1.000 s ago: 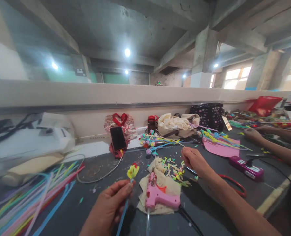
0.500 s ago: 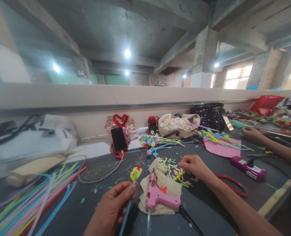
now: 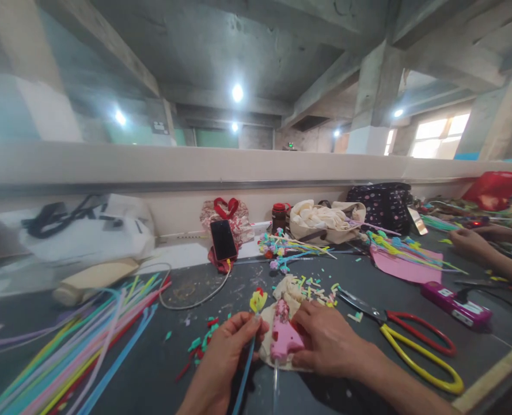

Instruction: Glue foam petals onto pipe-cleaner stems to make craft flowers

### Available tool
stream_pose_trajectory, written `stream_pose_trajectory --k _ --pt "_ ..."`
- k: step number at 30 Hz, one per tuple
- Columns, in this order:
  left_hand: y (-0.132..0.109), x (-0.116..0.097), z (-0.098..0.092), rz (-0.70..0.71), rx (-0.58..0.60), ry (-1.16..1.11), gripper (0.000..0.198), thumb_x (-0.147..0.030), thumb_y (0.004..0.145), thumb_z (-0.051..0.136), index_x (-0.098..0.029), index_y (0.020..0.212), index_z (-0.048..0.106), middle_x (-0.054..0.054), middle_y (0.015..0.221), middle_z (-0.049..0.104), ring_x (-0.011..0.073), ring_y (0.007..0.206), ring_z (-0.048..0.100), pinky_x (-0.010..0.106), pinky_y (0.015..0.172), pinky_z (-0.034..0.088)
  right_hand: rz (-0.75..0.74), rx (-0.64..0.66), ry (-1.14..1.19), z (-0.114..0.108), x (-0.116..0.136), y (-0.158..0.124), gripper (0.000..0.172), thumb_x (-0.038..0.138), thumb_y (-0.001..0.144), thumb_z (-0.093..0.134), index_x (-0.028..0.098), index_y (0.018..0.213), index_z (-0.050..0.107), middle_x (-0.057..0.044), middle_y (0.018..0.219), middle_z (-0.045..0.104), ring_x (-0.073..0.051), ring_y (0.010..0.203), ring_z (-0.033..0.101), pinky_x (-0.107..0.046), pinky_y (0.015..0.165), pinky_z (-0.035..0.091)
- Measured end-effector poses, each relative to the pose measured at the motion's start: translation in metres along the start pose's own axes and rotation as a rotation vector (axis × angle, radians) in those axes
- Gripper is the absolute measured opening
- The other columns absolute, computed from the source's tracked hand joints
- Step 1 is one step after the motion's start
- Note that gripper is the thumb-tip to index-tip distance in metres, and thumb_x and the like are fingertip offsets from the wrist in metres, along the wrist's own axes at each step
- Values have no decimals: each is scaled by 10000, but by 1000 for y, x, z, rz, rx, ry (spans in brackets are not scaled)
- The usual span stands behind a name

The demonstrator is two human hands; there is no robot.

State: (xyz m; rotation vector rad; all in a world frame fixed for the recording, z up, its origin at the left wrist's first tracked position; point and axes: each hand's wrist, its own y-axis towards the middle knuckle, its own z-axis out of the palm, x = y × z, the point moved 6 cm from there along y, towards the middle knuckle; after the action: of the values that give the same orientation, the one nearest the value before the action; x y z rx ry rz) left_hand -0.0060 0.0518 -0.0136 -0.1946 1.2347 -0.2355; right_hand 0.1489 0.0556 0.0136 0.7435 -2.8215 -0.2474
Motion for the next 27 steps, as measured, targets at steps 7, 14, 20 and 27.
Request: stream_pose_trajectory --k 7,14,20,27 --pt "18 19 3 -64 -19 -56 94 -200 668 601 -125 668 544 125 790 662 157 692 632 255 632 496 85 60 235 15 -18 1 215 341 624 617 195 781 599 4 775 552 -140 686 487 -214 580 303" --pt "19 24 6 -98 6 26 123 -219 636 608 -123 690 554 98 765 653 129 653 612 235 616 477 74 45 756 -2 -43 0 307 424 687 555 155 812 634 0 732 549 -141 666 466 -224 583 319" --pt "18 25 4 -79 -17 36 153 -249 627 617 -121 691 562 79 729 644 133 653 603 240 611 468 276 -83 1418 -8 -76 0 440 522 643 569 111 794 610 -46 667 581 -127 527 485 -227 490 348" --pt "23 18 -1 0 67 -71 219 -317 603 657 -136 643 540 -31 484 525 39 380 427 140 374 299 191 -192 1426 -19 -38 -13 449 515 749 459 104 815 626 -47 543 577 -111 457 464 -214 443 345"
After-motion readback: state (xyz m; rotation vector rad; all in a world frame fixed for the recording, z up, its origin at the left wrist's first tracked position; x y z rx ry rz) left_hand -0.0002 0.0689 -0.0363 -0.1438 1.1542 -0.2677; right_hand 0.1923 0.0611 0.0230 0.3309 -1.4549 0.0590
